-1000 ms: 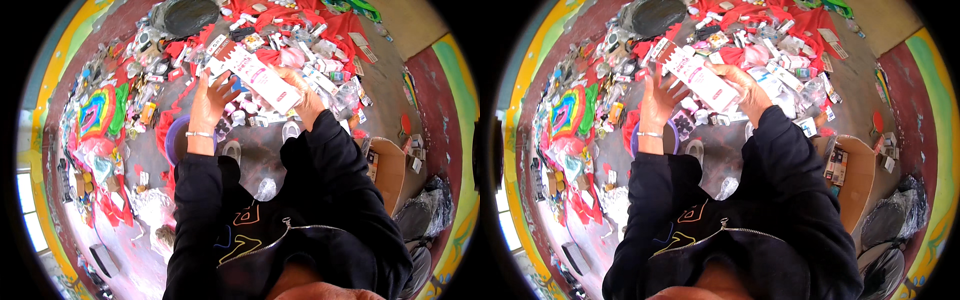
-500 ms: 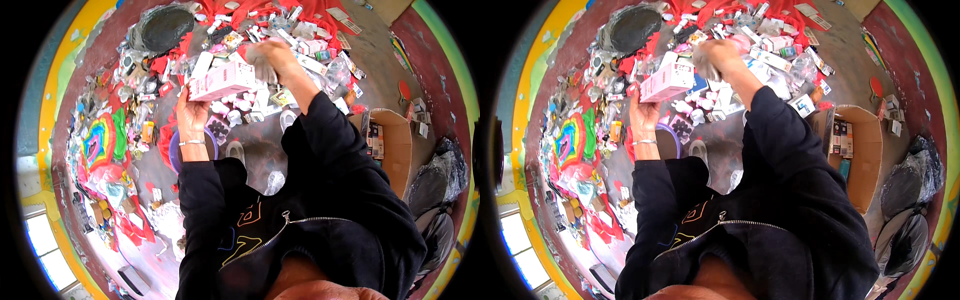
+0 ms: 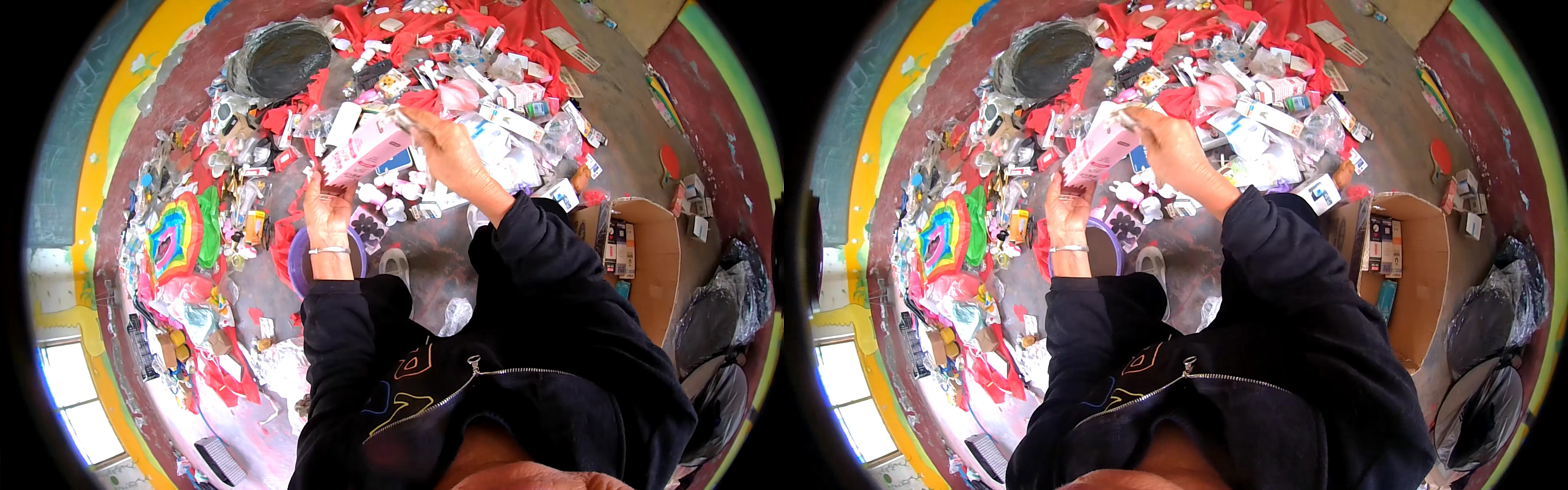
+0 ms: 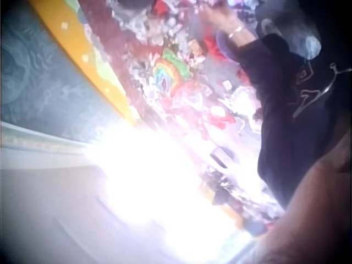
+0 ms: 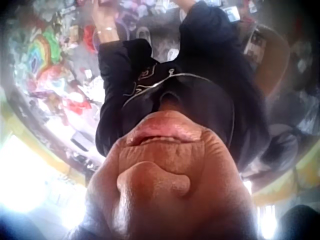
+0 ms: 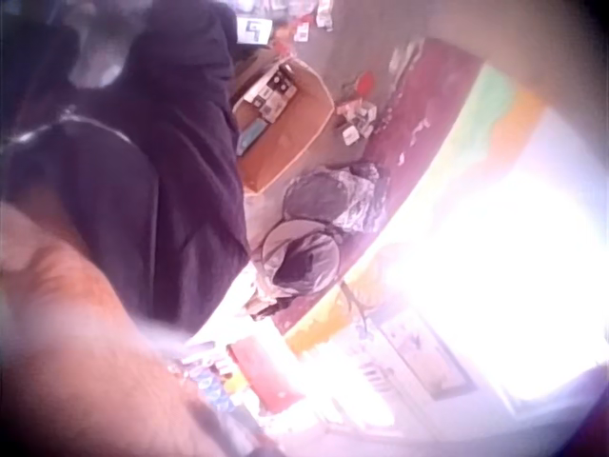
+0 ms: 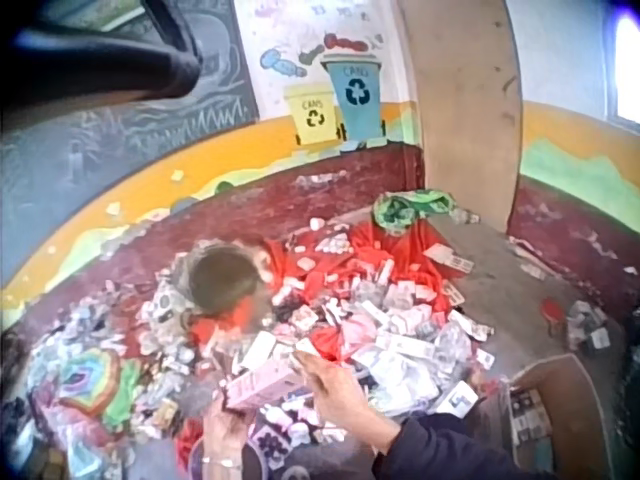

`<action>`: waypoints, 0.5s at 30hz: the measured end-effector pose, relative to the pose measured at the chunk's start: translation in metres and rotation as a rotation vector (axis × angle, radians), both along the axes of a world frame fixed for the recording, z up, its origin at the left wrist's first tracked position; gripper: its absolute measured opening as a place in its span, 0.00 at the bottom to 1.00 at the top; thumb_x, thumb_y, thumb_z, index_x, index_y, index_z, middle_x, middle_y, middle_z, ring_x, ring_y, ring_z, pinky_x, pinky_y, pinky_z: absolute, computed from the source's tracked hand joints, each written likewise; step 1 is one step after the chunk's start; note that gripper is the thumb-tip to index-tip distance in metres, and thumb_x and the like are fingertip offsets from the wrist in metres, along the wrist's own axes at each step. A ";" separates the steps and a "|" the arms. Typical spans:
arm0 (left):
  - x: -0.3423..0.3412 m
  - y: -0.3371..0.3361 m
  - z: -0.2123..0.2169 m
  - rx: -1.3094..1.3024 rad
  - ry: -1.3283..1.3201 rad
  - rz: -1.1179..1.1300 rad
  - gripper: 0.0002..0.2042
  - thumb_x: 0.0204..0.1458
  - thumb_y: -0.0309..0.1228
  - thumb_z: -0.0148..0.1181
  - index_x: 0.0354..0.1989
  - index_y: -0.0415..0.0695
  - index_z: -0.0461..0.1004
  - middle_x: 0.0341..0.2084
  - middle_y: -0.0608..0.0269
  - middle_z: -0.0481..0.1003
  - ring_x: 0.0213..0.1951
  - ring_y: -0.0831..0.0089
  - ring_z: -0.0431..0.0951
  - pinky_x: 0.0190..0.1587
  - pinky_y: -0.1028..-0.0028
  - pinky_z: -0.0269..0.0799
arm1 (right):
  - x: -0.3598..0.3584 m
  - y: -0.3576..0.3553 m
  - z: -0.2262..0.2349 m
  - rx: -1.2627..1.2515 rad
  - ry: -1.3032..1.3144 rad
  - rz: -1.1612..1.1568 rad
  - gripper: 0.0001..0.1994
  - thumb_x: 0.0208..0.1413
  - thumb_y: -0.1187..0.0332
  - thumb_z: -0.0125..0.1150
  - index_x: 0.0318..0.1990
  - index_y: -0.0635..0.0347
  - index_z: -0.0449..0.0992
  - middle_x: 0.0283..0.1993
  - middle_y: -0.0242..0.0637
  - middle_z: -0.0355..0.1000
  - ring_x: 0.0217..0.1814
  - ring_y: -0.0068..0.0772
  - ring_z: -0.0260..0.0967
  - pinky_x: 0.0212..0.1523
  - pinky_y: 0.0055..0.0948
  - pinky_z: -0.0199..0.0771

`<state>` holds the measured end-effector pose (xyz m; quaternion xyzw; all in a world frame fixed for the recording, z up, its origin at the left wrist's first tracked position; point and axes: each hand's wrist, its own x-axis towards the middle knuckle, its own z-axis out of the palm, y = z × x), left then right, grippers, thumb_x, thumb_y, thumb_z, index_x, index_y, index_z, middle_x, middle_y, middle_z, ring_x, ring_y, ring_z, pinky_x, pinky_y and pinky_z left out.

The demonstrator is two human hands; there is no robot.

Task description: The person rinses a white cloth in a bucket of water and uses it to wipe several packaged items, including blue and white boxes and a pink tube, before placing each item into a cardboard box.

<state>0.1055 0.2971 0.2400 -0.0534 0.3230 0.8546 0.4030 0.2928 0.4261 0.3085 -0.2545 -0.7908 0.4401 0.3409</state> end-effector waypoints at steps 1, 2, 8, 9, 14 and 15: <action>0.005 0.004 0.003 -0.014 -0.030 0.003 0.12 0.50 0.32 0.50 0.40 0.37 0.68 0.39 0.52 0.72 0.43 0.57 0.71 0.46 0.57 0.70 | 0.002 0.009 -0.006 -0.283 0.163 0.005 0.13 0.53 0.75 0.46 0.47 0.63 0.68 0.36 0.41 0.71 0.32 0.31 0.71 0.34 0.27 0.70; 0.005 0.006 -0.001 0.076 -0.084 -0.047 0.13 0.51 0.32 0.49 0.40 0.36 0.68 0.38 0.52 0.72 0.42 0.57 0.72 0.45 0.58 0.71 | 0.000 0.025 -0.016 -0.566 0.329 0.012 0.12 0.53 0.75 0.46 0.46 0.63 0.69 0.33 0.38 0.72 0.29 0.29 0.70 0.31 0.26 0.70; 0.007 0.007 -0.012 0.247 -0.178 -0.179 0.15 0.52 0.34 0.44 0.39 0.34 0.68 0.36 0.51 0.73 0.39 0.58 0.74 0.42 0.64 0.74 | 0.009 0.023 0.018 -0.407 0.529 -0.189 0.12 0.51 0.78 0.46 0.44 0.63 0.70 0.34 0.35 0.72 0.31 0.24 0.70 0.32 0.23 0.69; 0.006 0.004 -0.015 0.255 -0.153 -0.199 0.15 0.52 0.35 0.44 0.40 0.35 0.68 0.36 0.52 0.73 0.39 0.58 0.74 0.42 0.63 0.73 | 0.007 0.018 0.019 -0.045 0.443 -0.136 0.14 0.48 0.78 0.46 0.45 0.62 0.69 0.37 0.36 0.71 0.36 0.28 0.69 0.36 0.25 0.69; 0.013 0.005 -0.010 0.129 -0.063 -0.109 0.15 0.52 0.36 0.43 0.41 0.39 0.69 0.39 0.56 0.73 0.41 0.63 0.73 0.44 0.66 0.71 | -0.008 -0.024 0.018 0.702 0.223 0.035 0.19 0.40 0.79 0.51 0.44 0.61 0.69 0.49 0.38 0.66 0.53 0.37 0.63 0.46 0.33 0.66; 0.012 0.005 -0.008 0.115 -0.060 -0.077 0.15 0.52 0.36 0.43 0.41 0.39 0.69 0.38 0.56 0.73 0.41 0.63 0.73 0.44 0.66 0.71 | -0.005 -0.025 0.020 0.753 0.199 0.041 0.19 0.40 0.78 0.51 0.44 0.60 0.69 0.50 0.37 0.66 0.53 0.36 0.63 0.46 0.32 0.66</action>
